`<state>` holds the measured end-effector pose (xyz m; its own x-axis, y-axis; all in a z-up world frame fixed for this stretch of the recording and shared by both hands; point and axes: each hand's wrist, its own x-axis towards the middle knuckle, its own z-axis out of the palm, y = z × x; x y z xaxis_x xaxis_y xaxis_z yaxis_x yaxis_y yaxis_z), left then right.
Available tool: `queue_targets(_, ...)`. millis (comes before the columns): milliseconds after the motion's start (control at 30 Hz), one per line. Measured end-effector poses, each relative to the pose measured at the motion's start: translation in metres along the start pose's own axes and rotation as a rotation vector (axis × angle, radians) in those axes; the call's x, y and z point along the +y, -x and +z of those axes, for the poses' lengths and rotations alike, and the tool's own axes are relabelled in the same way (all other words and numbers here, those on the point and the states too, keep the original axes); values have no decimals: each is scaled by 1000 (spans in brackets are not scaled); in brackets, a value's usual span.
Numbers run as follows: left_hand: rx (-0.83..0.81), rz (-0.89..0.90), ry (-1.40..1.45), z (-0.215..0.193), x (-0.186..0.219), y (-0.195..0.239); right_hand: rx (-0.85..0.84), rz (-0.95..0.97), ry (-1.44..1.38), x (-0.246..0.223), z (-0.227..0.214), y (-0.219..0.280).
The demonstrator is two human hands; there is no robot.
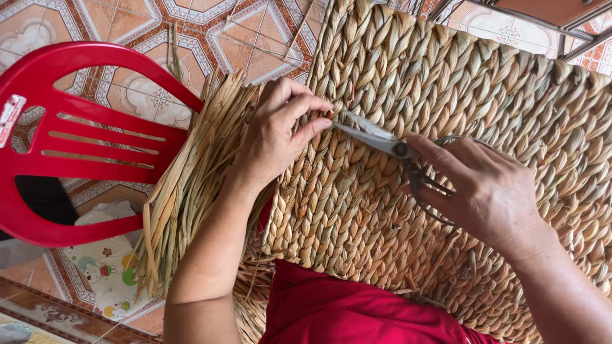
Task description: The person uses scissors to trim the loose edges of a woven mat. They systematically cut the protruding strands along the perimeter, occasionally adjusting the mat's position on their lap to reach different sections.
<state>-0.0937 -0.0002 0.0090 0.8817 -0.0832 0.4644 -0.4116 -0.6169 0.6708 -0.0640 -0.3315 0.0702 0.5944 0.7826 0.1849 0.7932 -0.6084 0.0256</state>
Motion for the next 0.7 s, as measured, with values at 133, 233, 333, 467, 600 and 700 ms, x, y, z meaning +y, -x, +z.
queue_targets(133,22,-35,104,4,-1,4,-83,25,9,-8,-3,-8)
queue_targets(233,25,-74,197,-2,2,3,-111,-1,38,-12,-4,-12)
queue_targets(333,27,-79,178,-6,10,3,-78,-34,28,-17,0,-14)
queue_targets(467,65,-53,88,-6,16,3,-77,-46,-70,-28,8,-20)
queue_targets(600,208,-239,237,3,4,-4,-85,-58,-164,-31,5,-17)
queue_targets(700,314,-176,-54,-2,-5,-3,-22,21,-199,-21,-9,-8)
